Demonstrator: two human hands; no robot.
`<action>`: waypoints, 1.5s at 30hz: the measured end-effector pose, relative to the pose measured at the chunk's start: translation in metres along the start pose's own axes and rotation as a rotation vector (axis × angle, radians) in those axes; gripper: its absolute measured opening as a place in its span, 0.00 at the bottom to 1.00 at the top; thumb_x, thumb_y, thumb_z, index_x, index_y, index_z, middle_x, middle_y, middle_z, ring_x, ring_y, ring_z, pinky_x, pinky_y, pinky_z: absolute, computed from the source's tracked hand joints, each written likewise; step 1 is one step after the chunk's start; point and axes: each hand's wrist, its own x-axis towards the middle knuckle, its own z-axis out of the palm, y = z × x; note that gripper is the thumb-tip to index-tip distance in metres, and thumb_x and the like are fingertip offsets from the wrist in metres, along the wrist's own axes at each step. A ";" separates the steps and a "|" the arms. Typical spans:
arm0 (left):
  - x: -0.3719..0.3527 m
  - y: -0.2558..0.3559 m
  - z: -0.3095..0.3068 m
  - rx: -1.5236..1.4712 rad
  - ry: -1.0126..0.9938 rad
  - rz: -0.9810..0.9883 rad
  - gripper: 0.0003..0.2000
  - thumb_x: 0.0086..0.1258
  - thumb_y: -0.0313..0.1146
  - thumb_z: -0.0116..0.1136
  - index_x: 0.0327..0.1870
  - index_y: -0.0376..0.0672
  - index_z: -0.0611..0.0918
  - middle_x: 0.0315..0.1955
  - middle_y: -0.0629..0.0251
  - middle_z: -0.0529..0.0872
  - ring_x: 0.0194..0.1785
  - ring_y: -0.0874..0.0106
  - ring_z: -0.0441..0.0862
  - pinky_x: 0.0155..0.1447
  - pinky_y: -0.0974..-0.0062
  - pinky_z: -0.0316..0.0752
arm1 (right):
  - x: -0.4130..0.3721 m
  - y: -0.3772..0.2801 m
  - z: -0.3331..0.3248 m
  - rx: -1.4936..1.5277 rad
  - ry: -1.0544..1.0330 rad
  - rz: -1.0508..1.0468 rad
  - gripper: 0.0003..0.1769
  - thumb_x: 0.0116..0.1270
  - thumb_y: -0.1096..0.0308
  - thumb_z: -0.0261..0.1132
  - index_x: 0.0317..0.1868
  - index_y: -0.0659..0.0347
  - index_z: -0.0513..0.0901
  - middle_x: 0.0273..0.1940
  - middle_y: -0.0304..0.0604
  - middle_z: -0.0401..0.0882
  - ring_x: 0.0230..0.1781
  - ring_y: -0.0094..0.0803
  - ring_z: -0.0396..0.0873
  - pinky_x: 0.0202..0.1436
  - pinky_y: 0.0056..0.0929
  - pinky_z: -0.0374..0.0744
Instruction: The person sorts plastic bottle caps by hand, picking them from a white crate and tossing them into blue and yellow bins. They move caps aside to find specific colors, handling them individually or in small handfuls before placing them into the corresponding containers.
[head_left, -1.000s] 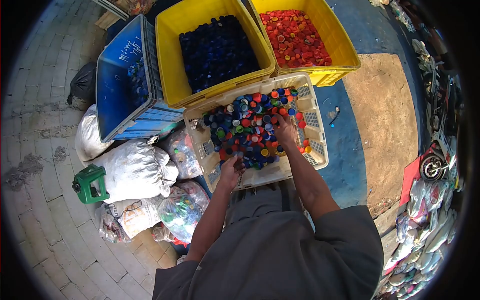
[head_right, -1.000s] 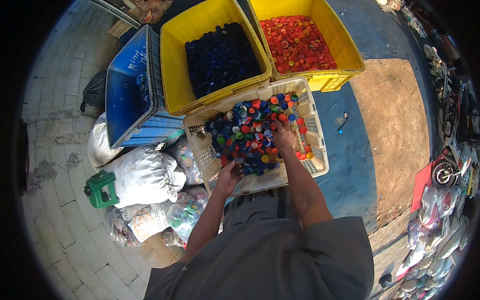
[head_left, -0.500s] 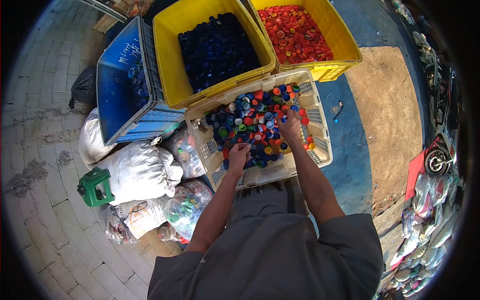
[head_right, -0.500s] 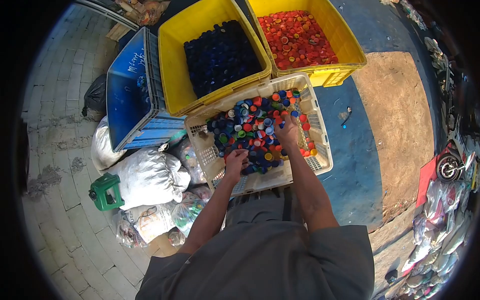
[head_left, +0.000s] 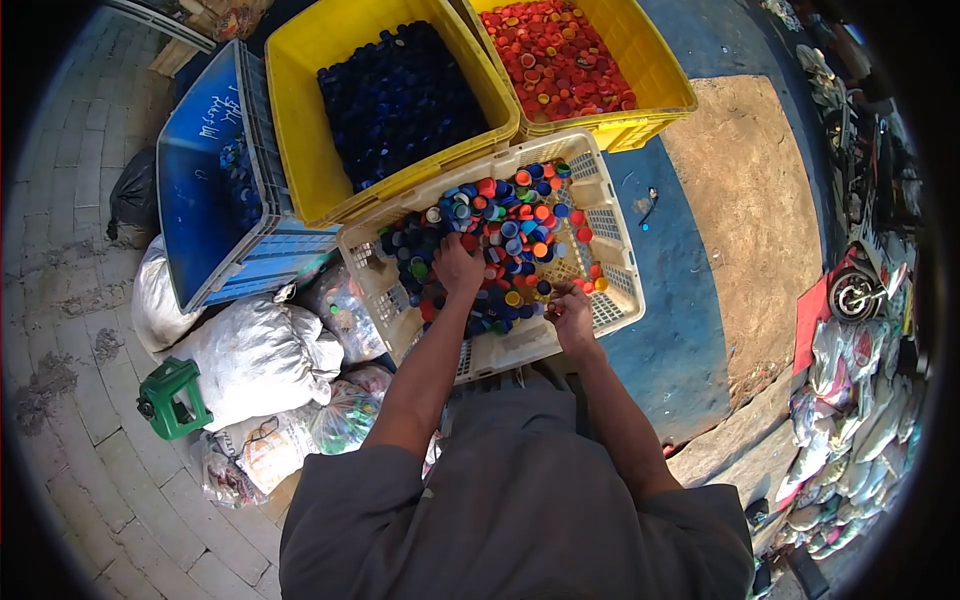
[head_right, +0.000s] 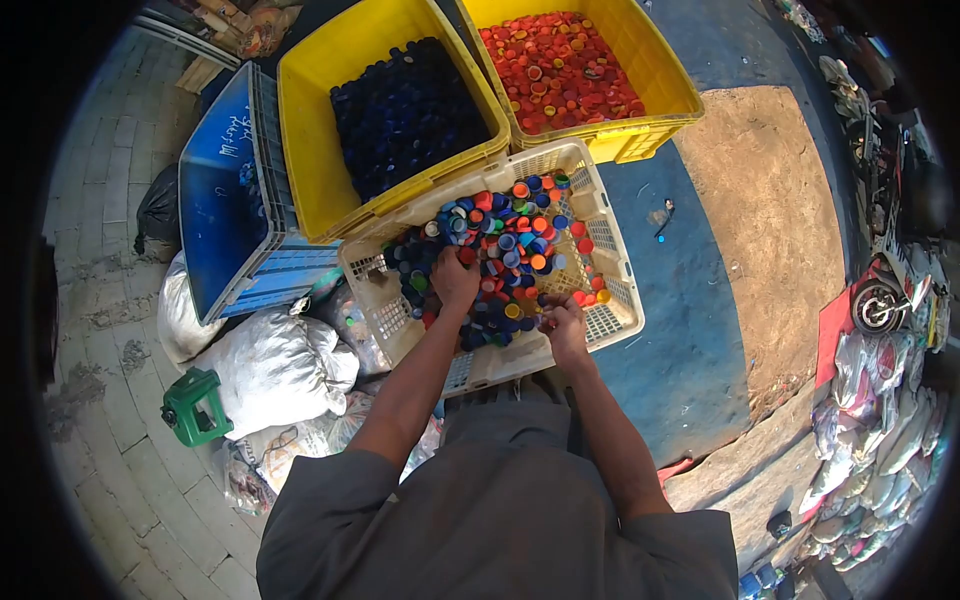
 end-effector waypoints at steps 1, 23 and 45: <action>0.002 0.001 0.001 0.023 -0.008 0.000 0.21 0.58 0.41 0.67 0.49 0.43 0.76 0.45 0.56 0.80 0.51 0.52 0.77 0.52 0.54 0.72 | -0.003 0.000 0.000 -0.029 -0.014 -0.009 0.16 0.54 0.76 0.53 0.46 0.61 0.74 0.35 0.37 0.70 0.28 0.23 0.69 0.37 0.28 0.73; -0.063 -0.048 -0.020 -1.389 -0.369 -0.699 0.14 0.56 0.22 0.60 0.45 0.42 0.75 0.33 0.65 0.80 0.31 0.74 0.76 0.34 0.74 0.71 | 0.067 -0.008 -0.007 -1.337 0.142 -0.447 0.27 0.50 0.65 0.71 0.51 0.61 0.74 0.35 0.55 0.82 0.39 0.47 0.83 0.43 0.45 0.79; -0.089 -0.031 -0.053 -1.490 -0.529 -0.919 0.10 0.69 0.40 0.60 0.36 0.43 0.77 0.27 0.70 0.77 0.29 0.74 0.75 0.37 0.71 0.76 | 0.095 -0.005 0.008 -1.322 0.217 -0.628 0.18 0.59 0.59 0.67 0.45 0.60 0.76 0.34 0.53 0.81 0.36 0.51 0.82 0.39 0.47 0.79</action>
